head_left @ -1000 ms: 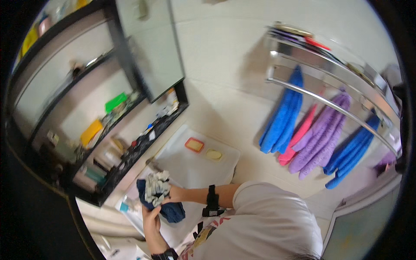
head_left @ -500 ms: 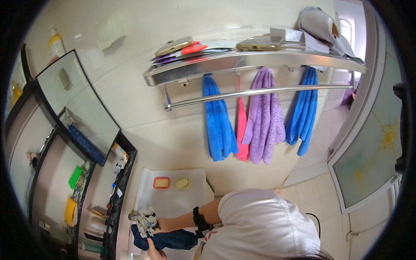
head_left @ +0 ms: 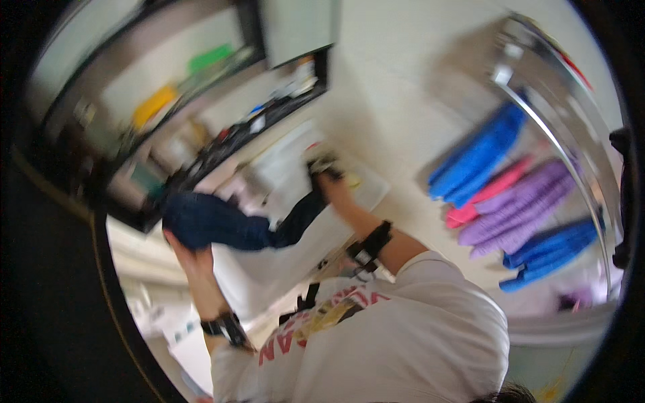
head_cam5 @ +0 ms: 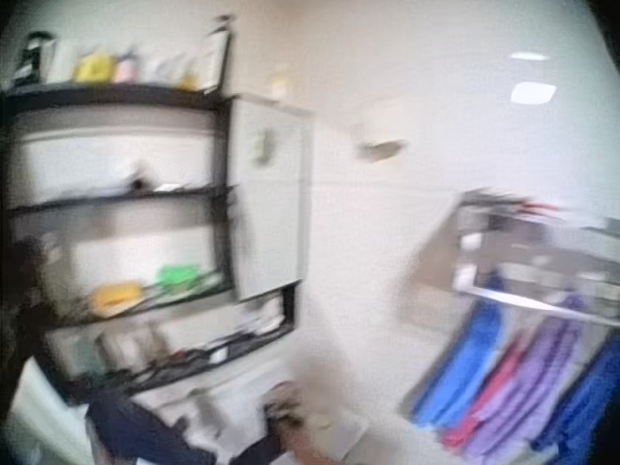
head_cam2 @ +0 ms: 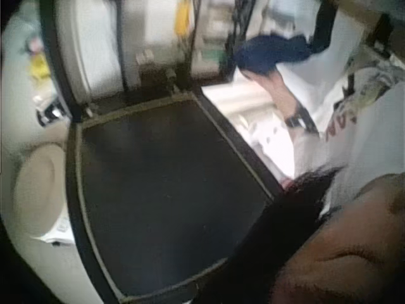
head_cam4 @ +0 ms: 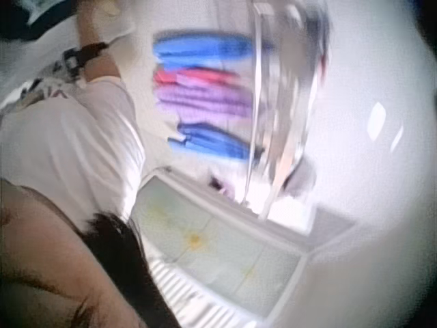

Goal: The person hand-washes a dark blue garment in a bathroom sink. They scrub the fabric with both hands, rinse it under running water, wring it out, and place it on the sink edge. The person then washes their hands and picks up a small grey cloth from the sink.

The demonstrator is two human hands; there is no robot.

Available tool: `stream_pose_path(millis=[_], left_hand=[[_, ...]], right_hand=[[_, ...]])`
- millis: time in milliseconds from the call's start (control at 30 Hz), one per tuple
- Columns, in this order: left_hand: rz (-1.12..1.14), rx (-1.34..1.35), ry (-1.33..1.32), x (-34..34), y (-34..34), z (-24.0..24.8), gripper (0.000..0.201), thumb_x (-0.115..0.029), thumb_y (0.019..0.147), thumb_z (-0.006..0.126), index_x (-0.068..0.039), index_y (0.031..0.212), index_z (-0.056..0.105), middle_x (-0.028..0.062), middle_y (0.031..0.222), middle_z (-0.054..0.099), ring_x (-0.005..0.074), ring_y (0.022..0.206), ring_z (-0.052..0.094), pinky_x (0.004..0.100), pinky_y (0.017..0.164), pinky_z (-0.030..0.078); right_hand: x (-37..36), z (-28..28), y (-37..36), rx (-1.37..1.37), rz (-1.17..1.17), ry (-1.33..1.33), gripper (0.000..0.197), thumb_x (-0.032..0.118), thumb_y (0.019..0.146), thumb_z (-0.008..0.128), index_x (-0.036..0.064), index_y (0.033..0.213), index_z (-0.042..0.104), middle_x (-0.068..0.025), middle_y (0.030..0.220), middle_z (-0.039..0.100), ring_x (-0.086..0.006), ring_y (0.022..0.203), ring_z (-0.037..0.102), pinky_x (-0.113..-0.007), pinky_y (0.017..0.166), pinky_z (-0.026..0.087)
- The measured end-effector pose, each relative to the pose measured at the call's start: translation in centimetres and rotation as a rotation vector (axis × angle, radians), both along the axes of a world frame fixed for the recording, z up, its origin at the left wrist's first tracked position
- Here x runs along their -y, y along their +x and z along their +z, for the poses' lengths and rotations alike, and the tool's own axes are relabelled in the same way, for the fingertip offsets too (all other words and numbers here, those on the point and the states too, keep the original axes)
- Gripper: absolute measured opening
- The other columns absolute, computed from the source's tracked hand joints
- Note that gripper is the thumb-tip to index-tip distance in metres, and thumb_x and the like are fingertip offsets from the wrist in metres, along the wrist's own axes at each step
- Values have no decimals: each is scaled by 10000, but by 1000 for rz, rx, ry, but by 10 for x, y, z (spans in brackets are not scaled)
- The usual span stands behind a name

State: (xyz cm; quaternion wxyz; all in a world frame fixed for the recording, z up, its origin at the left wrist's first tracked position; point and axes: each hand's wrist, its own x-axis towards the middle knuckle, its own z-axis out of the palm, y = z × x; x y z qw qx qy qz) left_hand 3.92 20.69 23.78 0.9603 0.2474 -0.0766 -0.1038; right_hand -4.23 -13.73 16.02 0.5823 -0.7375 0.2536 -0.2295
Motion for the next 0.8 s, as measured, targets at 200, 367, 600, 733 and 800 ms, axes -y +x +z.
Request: stream_pose_path(millis=[200,367,600,733,800], left_hand=[[80,79,-120,-44,-16,28,512,-390,950,407,-110,1377,368,118,1405,384,315,1290,358,491,1076,276],[187,-57,-11,-48,-33,40,498,-394,961,383,-107,1367,376,115,1381,412,293,1265,392,467,1057,304],[212,-170,288,-11,-40,53,477,-370,926,485,-86,1307,445,84,1289,513,242,1188,466,404,1026,333],[140,-103,379,4,-43,62,471,-334,895,546,-64,1274,471,78,1225,558,233,1116,523,383,982,376],[115,-77,377,7,-45,64,460,-293,890,566,-26,1256,484,91,1204,572,218,1110,532,343,990,374]], right_hand=[[16,6,11,331,-24,462,501,319,901,564,3,1273,450,-124,1248,509,-249,1097,508,-353,925,412],[6,-15,15,42,-47,430,525,438,880,554,34,1211,503,-94,1080,574,-231,974,568,-370,798,499],[-29,-118,29,-813,441,703,447,354,886,549,-39,1085,477,-229,975,564,-354,911,599,-472,735,554],[-38,-159,30,-840,337,974,545,295,879,584,-42,1240,355,-261,1030,504,-407,919,586,-507,780,545],[-38,-150,31,-853,459,964,543,292,866,604,-56,1222,386,-274,1029,520,-412,956,574,-493,774,539]])
